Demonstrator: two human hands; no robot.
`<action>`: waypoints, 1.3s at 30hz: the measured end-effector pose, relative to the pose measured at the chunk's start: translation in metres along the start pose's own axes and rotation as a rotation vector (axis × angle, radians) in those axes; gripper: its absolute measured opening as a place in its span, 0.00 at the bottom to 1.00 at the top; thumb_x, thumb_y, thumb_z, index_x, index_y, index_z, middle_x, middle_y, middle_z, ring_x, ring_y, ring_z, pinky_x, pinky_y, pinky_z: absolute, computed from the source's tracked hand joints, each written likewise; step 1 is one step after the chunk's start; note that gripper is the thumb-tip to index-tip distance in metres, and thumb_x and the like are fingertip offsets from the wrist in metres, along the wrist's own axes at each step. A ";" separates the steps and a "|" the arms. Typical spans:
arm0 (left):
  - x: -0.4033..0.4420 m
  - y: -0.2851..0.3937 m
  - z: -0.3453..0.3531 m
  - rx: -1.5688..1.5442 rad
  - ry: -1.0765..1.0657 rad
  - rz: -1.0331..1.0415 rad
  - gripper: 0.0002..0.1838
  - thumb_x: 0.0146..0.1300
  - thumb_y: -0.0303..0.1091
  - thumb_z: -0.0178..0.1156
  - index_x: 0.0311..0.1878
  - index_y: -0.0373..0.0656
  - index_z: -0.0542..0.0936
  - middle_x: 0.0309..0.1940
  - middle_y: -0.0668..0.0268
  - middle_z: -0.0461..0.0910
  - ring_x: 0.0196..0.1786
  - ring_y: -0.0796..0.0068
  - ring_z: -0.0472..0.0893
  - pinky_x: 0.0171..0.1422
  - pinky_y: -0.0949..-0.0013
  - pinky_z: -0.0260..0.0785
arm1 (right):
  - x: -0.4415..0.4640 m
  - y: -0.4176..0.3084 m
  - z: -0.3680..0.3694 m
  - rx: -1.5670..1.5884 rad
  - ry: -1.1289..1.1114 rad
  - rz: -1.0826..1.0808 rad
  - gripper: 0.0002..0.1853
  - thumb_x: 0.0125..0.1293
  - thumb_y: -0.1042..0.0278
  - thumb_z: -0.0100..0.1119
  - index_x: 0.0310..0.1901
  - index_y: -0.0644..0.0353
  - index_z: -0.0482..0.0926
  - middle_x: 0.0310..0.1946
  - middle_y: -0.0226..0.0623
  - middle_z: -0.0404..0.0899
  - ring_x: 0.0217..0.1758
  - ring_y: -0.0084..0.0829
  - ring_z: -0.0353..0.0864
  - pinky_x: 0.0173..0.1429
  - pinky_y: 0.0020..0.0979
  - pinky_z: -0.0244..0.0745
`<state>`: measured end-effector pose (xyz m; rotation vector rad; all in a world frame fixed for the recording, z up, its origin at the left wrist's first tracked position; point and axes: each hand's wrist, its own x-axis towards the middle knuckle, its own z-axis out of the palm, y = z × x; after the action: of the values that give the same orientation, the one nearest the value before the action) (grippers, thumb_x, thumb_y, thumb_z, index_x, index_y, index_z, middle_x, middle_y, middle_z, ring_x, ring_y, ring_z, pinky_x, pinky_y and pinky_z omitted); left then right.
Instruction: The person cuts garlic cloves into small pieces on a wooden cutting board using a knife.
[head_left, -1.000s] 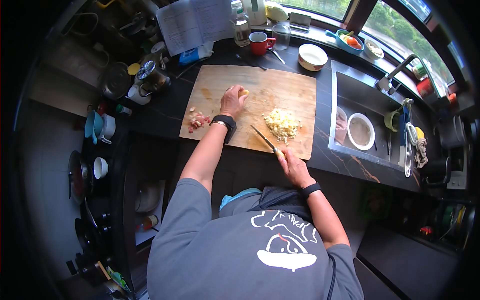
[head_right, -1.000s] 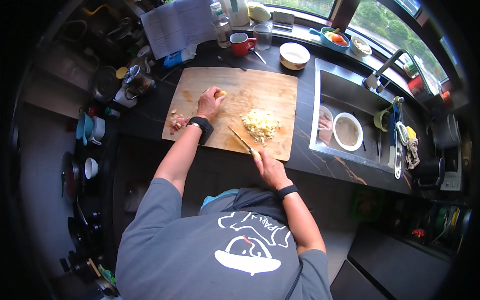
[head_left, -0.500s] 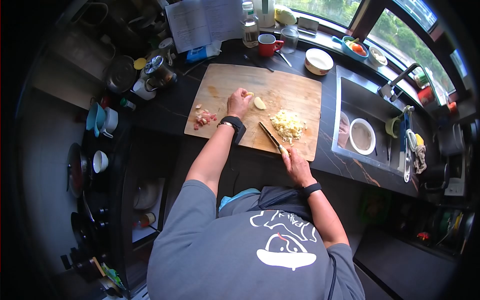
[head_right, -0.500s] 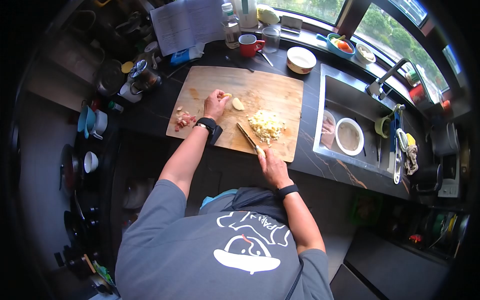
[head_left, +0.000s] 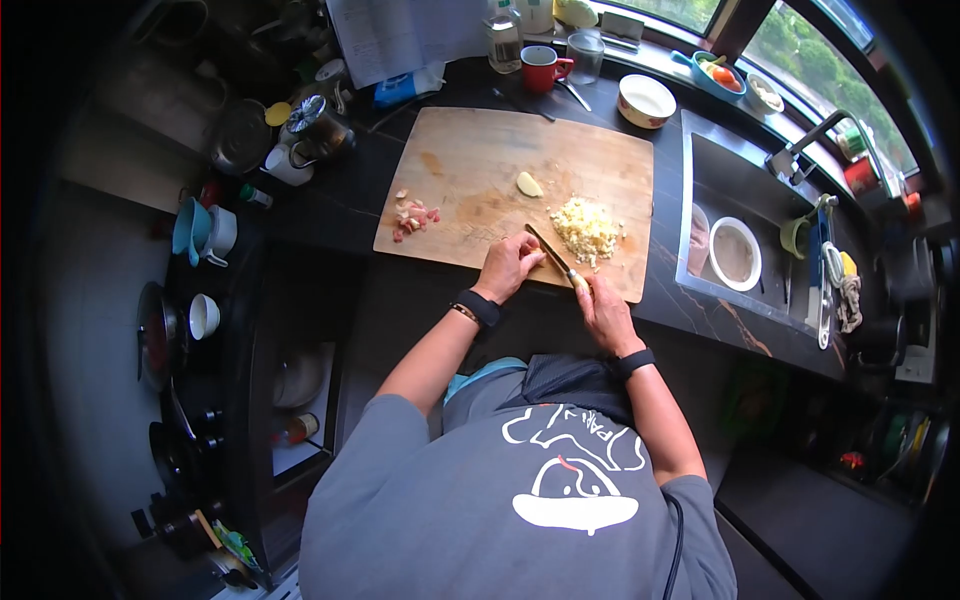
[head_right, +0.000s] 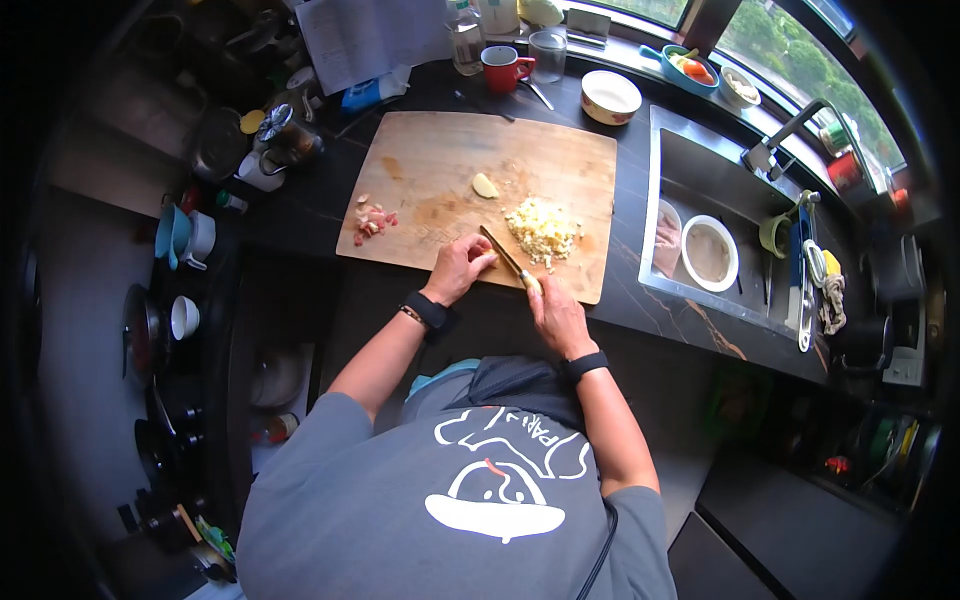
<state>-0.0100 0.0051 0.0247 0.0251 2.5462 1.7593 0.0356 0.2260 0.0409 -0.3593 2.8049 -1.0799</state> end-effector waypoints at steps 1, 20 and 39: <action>-0.001 -0.004 0.003 0.151 0.076 0.111 0.11 0.56 0.32 0.71 0.39 0.38 0.82 0.32 0.59 0.83 0.36 0.62 0.83 0.43 0.63 0.76 | 0.000 0.002 -0.001 -0.020 -0.014 0.039 0.14 0.75 0.58 0.50 0.53 0.57 0.72 0.37 0.54 0.82 0.41 0.58 0.82 0.44 0.52 0.75; -0.018 -0.001 -0.006 0.701 0.101 0.711 0.10 0.57 0.21 0.59 0.44 0.37 0.81 0.45 0.58 0.82 0.49 0.57 0.81 0.55 0.63 0.76 | -0.027 0.003 -0.007 -0.236 0.058 -0.294 0.31 0.68 0.65 0.61 0.72 0.40 0.66 0.30 0.40 0.72 0.24 0.42 0.79 0.28 0.42 0.76; -0.022 -0.005 0.002 0.672 0.132 0.659 0.12 0.56 0.21 0.56 0.44 0.35 0.79 0.49 0.55 0.79 0.52 0.56 0.79 0.57 0.63 0.75 | -0.018 0.004 0.000 -0.220 -0.015 -0.283 0.31 0.69 0.68 0.59 0.73 0.43 0.64 0.31 0.44 0.73 0.25 0.47 0.79 0.29 0.45 0.75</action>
<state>0.0126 0.0042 0.0200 0.8769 3.3446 0.9047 0.0525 0.2337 0.0382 -0.8026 2.9279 -0.8059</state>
